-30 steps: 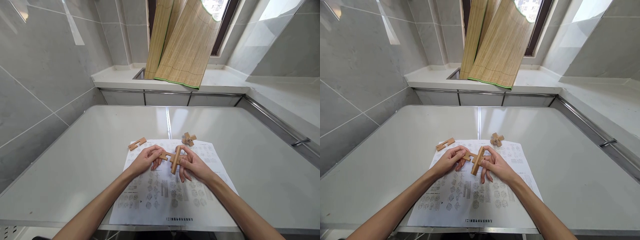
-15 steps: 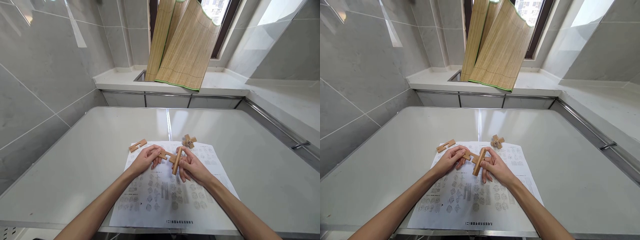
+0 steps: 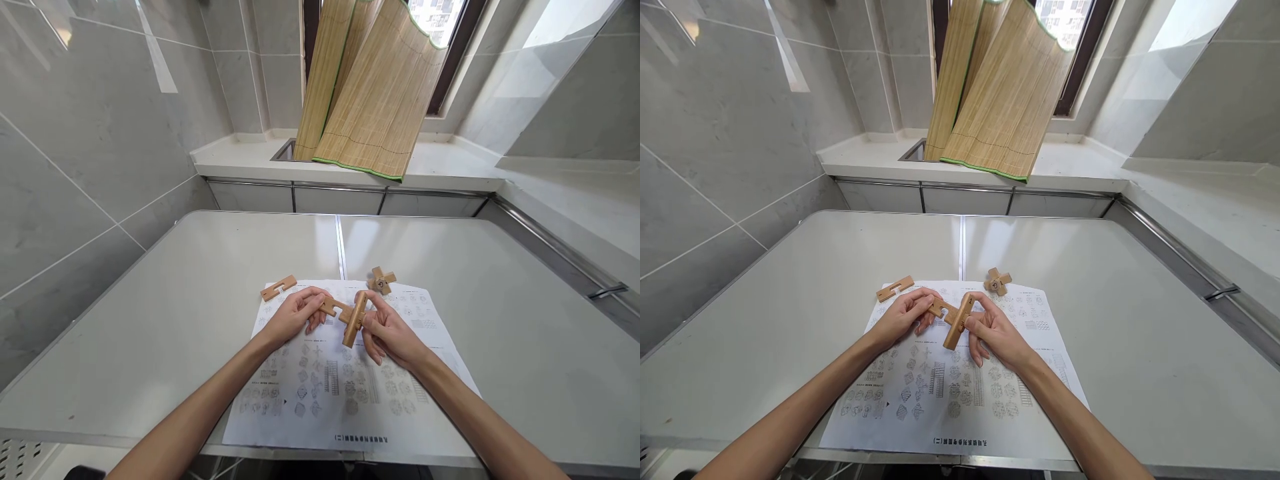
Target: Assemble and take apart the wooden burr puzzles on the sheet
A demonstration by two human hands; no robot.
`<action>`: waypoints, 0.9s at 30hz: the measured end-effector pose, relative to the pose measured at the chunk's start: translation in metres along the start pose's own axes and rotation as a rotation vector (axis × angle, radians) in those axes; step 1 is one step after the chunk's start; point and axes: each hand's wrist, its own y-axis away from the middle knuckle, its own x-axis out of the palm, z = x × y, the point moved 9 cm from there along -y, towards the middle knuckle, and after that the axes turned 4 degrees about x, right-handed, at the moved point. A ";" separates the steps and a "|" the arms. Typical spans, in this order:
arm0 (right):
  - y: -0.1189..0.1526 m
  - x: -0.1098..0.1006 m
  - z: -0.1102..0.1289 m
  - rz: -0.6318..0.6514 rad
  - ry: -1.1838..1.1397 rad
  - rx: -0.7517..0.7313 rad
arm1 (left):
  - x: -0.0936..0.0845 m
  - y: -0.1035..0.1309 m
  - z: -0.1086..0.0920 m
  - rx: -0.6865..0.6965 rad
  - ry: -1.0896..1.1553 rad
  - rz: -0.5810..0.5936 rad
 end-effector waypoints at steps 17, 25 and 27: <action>0.002 -0.008 0.003 -0.071 -0.030 0.019 | -0.005 0.000 -0.003 0.013 0.002 -0.028; 0.002 -0.008 0.004 -0.088 -0.017 0.016 | -0.004 0.000 -0.002 0.015 -0.020 -0.019; 0.002 -0.008 0.006 -0.087 -0.020 0.013 | -0.004 0.000 -0.001 0.015 -0.022 -0.018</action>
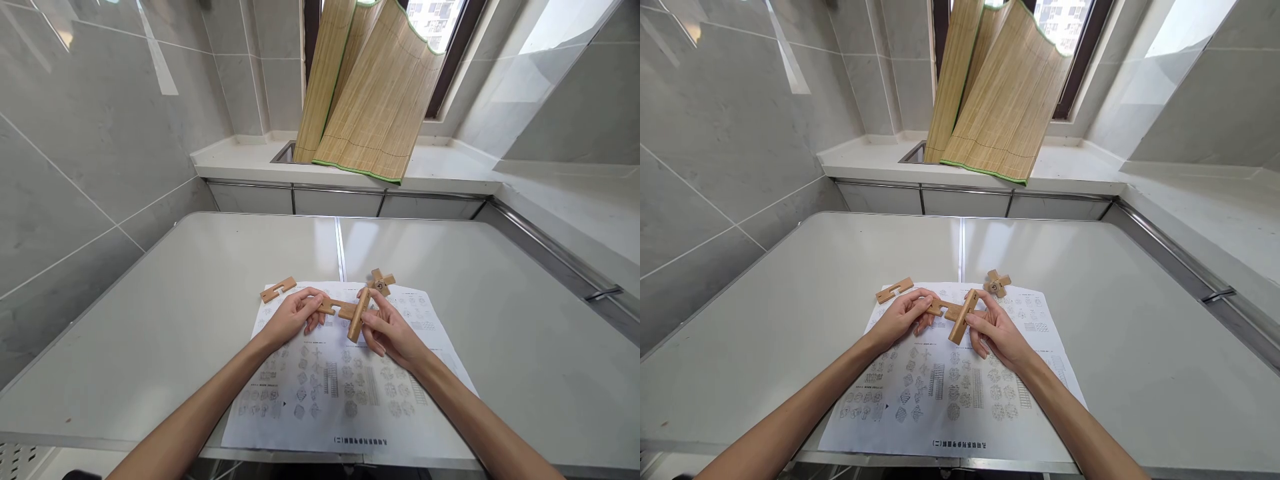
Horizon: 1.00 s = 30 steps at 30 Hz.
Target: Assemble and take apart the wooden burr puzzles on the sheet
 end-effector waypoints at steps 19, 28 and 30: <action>-0.002 -0.014 0.001 -0.062 -0.090 -0.040 | -0.026 0.002 -0.007 0.039 -0.155 -0.234; -0.002 -0.010 0.002 -0.155 0.207 -0.072 | -0.027 0.010 -0.022 0.212 -0.630 -0.362; -0.002 -0.012 0.003 -0.193 0.234 -0.085 | -0.027 0.009 -0.022 0.221 -0.697 -0.358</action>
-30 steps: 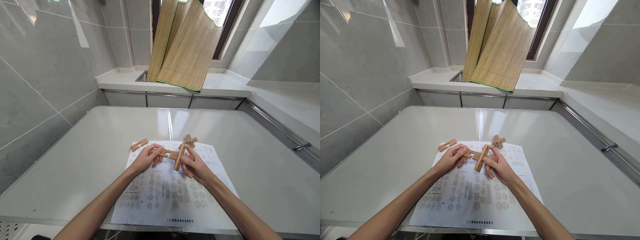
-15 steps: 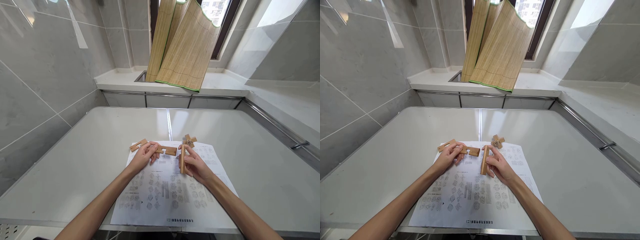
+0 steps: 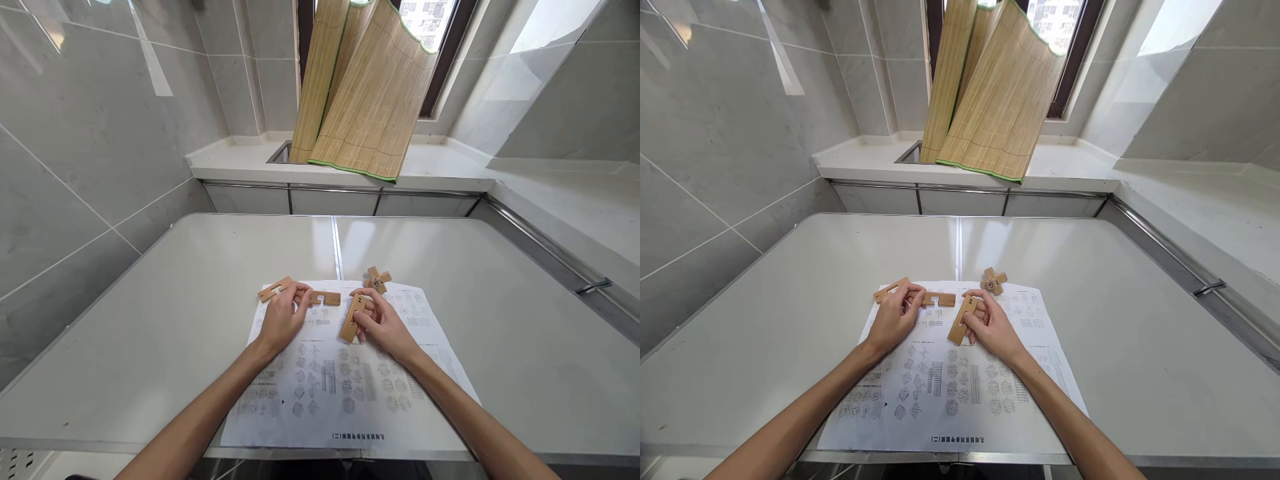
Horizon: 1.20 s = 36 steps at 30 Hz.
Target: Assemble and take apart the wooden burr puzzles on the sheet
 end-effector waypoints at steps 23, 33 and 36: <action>0.011 0.001 0.022 -0.270 0.874 -0.346 | 0.034 0.021 -0.032 0.279 -0.065 0.435; 0.010 0.000 0.019 -0.315 0.999 -0.331 | 0.031 0.020 -0.042 0.366 -0.080 0.383; 0.007 -0.001 0.014 -0.268 0.912 -0.279 | 0.027 0.018 -0.051 0.425 -0.067 0.332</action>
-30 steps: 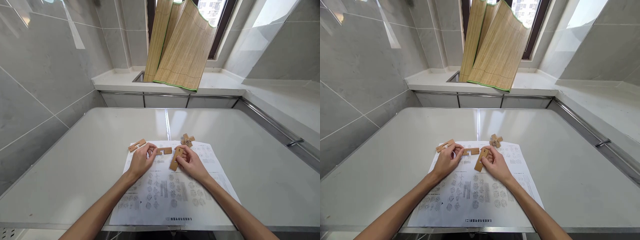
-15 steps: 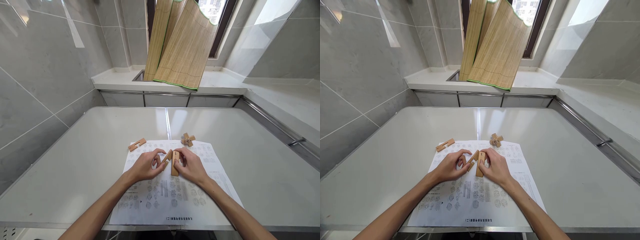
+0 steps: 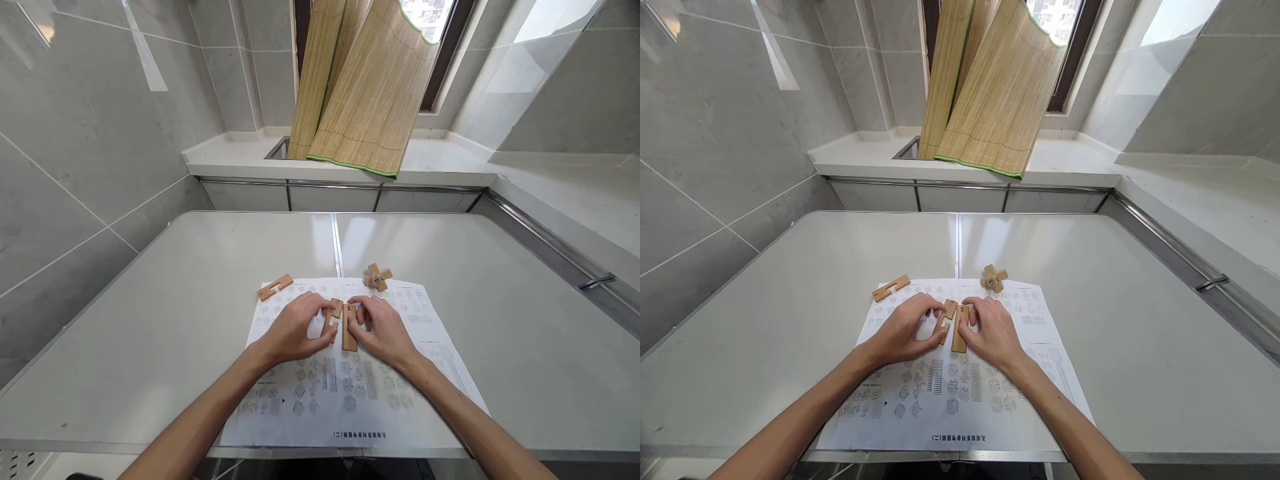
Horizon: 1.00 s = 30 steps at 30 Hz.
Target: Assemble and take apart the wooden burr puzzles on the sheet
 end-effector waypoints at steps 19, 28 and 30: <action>0.003 0.002 0.008 0.128 -0.296 -0.002 | -0.001 0.003 0.016 0.001 -0.035 0.142; 0.004 0.001 0.007 0.119 -0.296 -0.030 | -0.032 0.009 0.031 -0.028 -0.199 0.052; 0.004 0.000 0.007 0.126 -0.293 -0.027 | -0.036 0.012 0.040 -0.062 -0.217 0.042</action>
